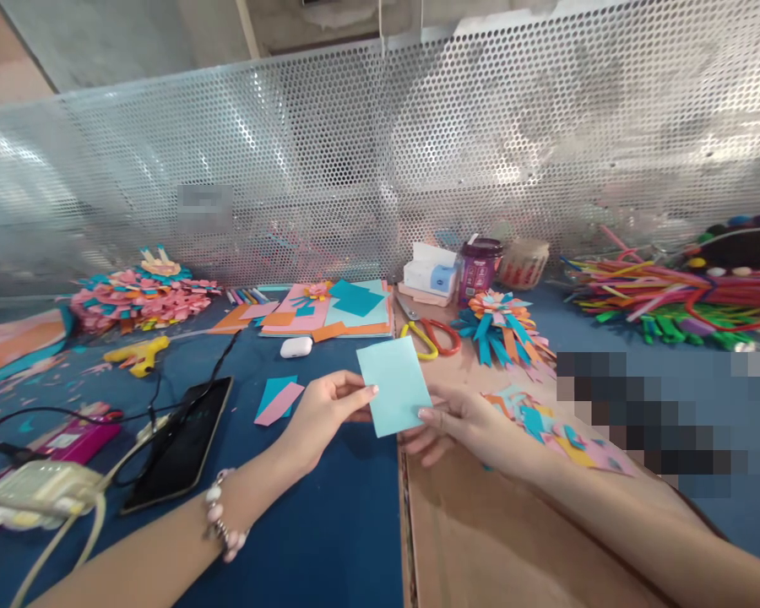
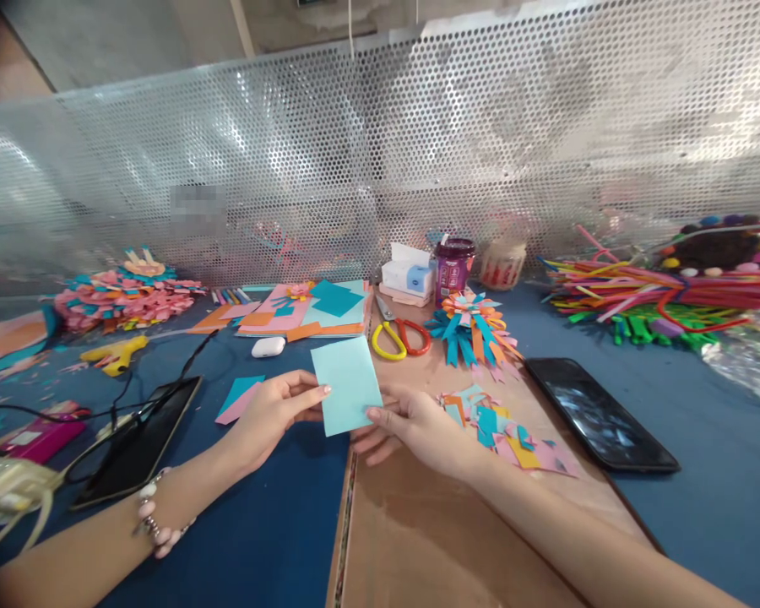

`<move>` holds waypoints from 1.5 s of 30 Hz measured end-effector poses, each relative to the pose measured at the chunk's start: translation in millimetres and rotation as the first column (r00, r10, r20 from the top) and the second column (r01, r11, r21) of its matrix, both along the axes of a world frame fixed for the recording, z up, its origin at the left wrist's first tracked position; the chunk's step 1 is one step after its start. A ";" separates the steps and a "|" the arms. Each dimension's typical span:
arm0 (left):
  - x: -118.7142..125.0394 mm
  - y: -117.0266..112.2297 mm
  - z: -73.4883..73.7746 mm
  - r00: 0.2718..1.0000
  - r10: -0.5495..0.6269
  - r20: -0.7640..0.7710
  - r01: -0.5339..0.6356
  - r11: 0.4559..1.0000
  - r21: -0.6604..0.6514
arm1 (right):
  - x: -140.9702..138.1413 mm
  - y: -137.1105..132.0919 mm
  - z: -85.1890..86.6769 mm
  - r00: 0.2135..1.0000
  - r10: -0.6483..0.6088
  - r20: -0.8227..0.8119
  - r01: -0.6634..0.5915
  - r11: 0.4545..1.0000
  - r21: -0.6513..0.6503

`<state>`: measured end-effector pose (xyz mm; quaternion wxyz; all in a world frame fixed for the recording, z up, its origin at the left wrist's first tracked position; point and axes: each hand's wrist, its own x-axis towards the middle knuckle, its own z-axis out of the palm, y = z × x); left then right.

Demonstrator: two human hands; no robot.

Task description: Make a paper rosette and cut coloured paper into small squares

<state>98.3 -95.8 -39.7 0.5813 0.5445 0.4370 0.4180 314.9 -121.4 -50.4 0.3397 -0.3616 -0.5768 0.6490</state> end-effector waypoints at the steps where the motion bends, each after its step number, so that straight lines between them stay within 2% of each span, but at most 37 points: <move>1: -0.5 0.5 -1.0 1.000 -0.002 -0.001 0.002 1.000 -0.010 | -0.5 -0.3 -1.9 0.998 -0.059 0.032 0.056 0.996 0.067; 4: -1.4 1.1 -3.1 1.000 -0.030 -0.002 0.030 0.998 -0.047 | -1.5 -2.0 -8.4 0.947 -0.271 0.172 0.203 0.921 0.334; 6: -1.3 0.5 -3.4 0.998 -0.066 0.002 0.066 0.996 -0.058 | -1.4 -2.9 -12.0 0.901 -0.348 0.259 0.203 0.866 0.458; 11: 1.7 -1.6 -3.4 0.985 -0.167 0.040 0.170 0.982 -0.078 | -0.2 -1.7 -13.1 0.817 -0.444 0.368 0.177 0.800 0.573; 15: 3.7 -1.5 -5.4 0.978 -0.190 0.089 0.199 0.973 -0.114 | -0.4 -2.5 -6.2 0.776 -0.471 0.419 0.177 0.800 0.573; 20: 3.8 -2.3 -2.9 0.966 -0.254 0.038 0.256 0.964 -0.073 | 0.4 -5.7 1.9 0.753 -0.486 0.443 0.156 0.786 0.598; 24: 4.7 -5.5 0.5 0.951 -0.309 0.025 0.310 0.950 -0.041 | 1.2 -6.1 2.7 0.720 -0.532 0.446 0.194 0.771 0.607; 26: 5.3 -6.7 0.1 0.954 -0.296 0.049 0.298 0.954 -0.041 | 1.3 -6.3 1.1 0.705 -0.560 0.435 0.222 0.757 0.615; 28: 5.3 -6.3 -1.6 0.968 -0.235 0.085 0.238 0.971 -0.034 | 1.5 -7.1 -1.1 0.723 -0.564 0.398 0.255 0.754 0.606; 30: 4.4 -3.9 -3.9 0.984 -0.155 0.084 0.156 0.988 -0.003 | 2.3 -8.1 -2.9 0.772 -0.530 0.350 0.288 0.783 0.551; 32: 2.5 0.3 -6.0 0.994 -0.095 0.061 0.091 0.994 0.057 | 3.4 -8.8 -3.7 0.813 -0.499 0.301 0.306 0.804 0.510; 34: 0.5 4.2 -7.2 0.996 -0.073 0.055 0.065 0.988 0.138 | 4.2 -9.0 -3.4 0.824 -0.496 0.272 0.309 0.798 0.518; 37: -1.1 5.5 -6.7 0.989 -0.127 0.075 0.109 0.972 0.210 | 4.2 -8.4 -1.8 0.835 -0.488 0.255 0.307 0.798 0.519; 41: -0.6 -0.6 -3.2 0.958 -0.261 0.121 0.237 0.954 0.183 | 2.5 -6.1 1.9 0.843 -0.481 0.242 0.324 0.812 0.485; 43: -1.1 -2.5 -1.0 0.955 -0.268 0.123 0.236 0.945 0.228 | 1.2 -5.6 4.4 0.841 -0.493 0.223 0.353 0.812 0.466; 45: -3.1 -2.1 1.7 0.969 -0.241 0.053 0.213 0.927 0.309 | -0.8 -6.5 7.0 0.834 -0.516 0.198 0.394 0.806 0.443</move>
